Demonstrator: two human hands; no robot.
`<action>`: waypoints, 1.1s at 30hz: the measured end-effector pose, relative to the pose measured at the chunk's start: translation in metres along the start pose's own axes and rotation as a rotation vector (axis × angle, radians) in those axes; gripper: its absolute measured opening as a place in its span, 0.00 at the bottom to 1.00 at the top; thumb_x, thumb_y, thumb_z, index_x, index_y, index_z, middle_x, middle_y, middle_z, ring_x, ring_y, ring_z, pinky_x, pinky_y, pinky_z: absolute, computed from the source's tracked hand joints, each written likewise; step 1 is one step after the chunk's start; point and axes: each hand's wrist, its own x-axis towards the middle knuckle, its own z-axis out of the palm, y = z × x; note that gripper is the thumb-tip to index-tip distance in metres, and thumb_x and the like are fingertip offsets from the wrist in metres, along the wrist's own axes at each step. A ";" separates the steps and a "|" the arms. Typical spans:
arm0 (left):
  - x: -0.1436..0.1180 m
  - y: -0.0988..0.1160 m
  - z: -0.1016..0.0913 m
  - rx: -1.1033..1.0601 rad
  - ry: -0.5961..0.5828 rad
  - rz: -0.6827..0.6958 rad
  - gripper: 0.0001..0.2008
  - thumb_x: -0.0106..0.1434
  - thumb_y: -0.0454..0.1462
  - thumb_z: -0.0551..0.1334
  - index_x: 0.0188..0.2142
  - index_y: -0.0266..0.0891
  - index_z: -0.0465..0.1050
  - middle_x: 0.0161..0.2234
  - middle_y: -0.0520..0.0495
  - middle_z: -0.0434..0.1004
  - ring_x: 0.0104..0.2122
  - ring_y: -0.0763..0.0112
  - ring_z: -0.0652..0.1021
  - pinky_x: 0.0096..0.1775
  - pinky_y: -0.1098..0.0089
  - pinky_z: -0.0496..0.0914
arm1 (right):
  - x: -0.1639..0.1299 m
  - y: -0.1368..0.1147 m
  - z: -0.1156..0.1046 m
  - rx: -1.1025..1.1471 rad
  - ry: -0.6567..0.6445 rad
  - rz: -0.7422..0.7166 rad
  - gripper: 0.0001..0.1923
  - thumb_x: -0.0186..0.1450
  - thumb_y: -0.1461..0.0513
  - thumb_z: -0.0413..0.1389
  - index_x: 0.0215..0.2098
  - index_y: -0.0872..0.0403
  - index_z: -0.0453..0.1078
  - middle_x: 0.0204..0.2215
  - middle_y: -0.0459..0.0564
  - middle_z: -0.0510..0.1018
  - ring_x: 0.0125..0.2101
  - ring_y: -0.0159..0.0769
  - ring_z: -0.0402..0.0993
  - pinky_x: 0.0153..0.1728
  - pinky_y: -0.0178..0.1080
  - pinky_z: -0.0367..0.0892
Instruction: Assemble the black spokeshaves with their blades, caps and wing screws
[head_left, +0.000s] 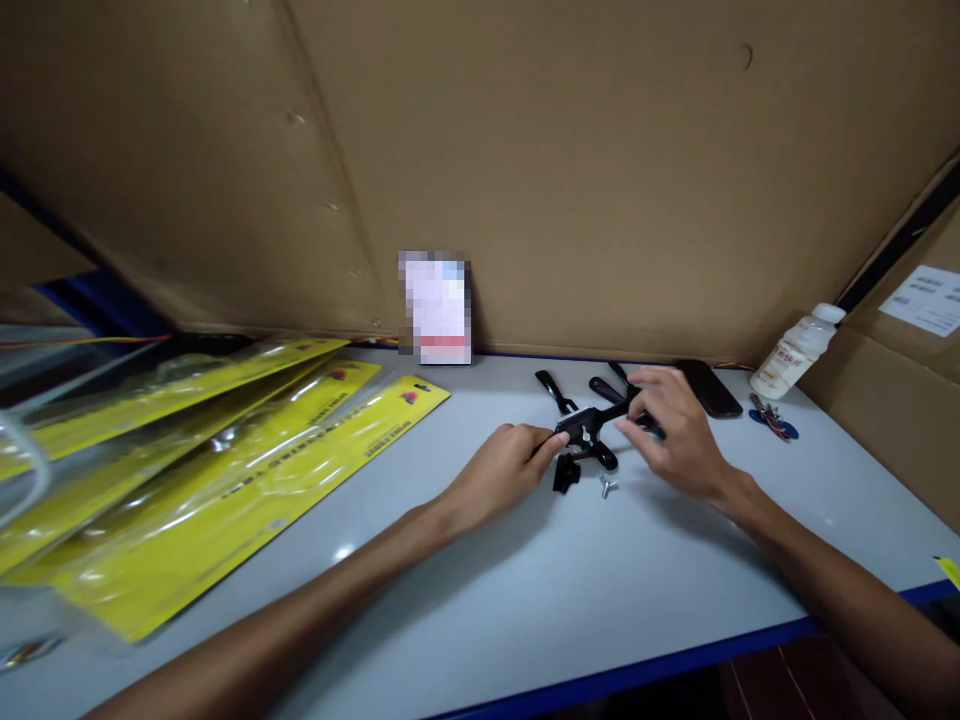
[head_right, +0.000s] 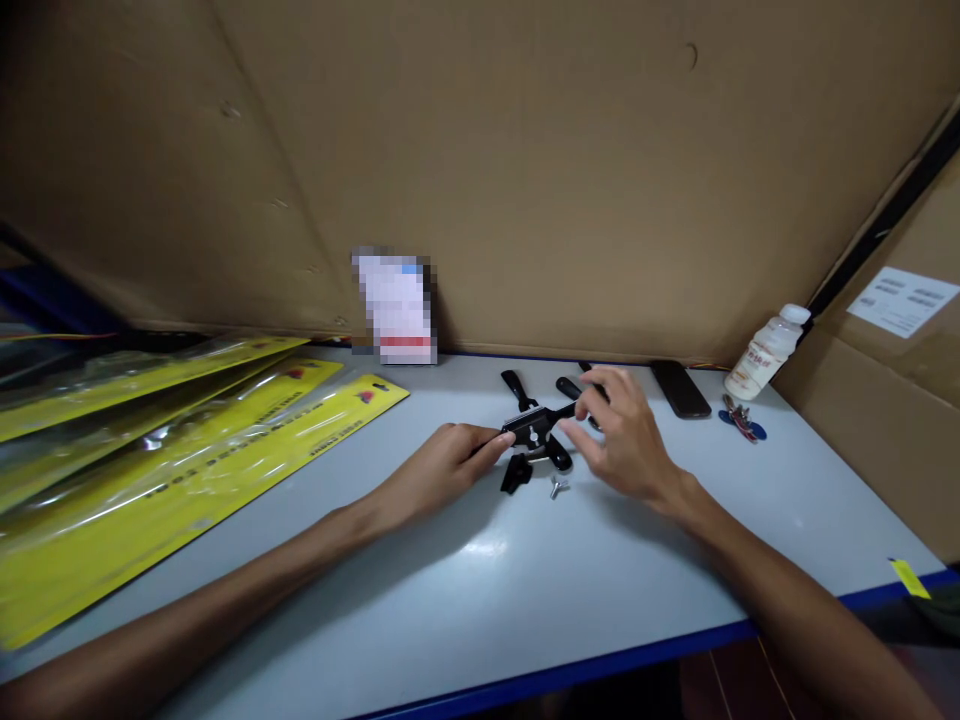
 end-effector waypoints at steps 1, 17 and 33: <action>-0.001 0.000 0.002 0.027 0.002 0.005 0.21 0.69 0.46 0.46 0.21 0.43 0.55 0.18 0.55 0.57 0.21 0.72 0.58 0.28 0.68 0.52 | -0.002 -0.003 0.001 -0.022 -0.071 -0.064 0.09 0.68 0.57 0.56 0.32 0.53 0.67 0.51 0.61 0.73 0.57 0.51 0.65 0.54 0.56 0.63; -0.005 0.006 0.014 0.309 -0.059 0.017 0.26 0.72 0.46 0.46 0.28 0.39 0.76 0.26 0.42 0.79 0.25 0.65 0.75 0.28 0.68 0.56 | -0.012 -0.019 0.017 0.013 -0.487 -0.068 0.05 0.69 0.65 0.49 0.39 0.54 0.67 0.47 0.57 0.73 0.49 0.46 0.69 0.50 0.50 0.64; 0.001 0.000 0.007 0.164 -0.083 0.063 0.24 0.70 0.45 0.47 0.21 0.40 0.66 0.19 0.52 0.65 0.21 0.72 0.62 0.28 0.69 0.53 | -0.010 -0.017 0.010 0.143 -0.446 -0.028 0.02 0.70 0.64 0.52 0.40 0.52 0.65 0.46 0.55 0.74 0.47 0.43 0.71 0.50 0.47 0.66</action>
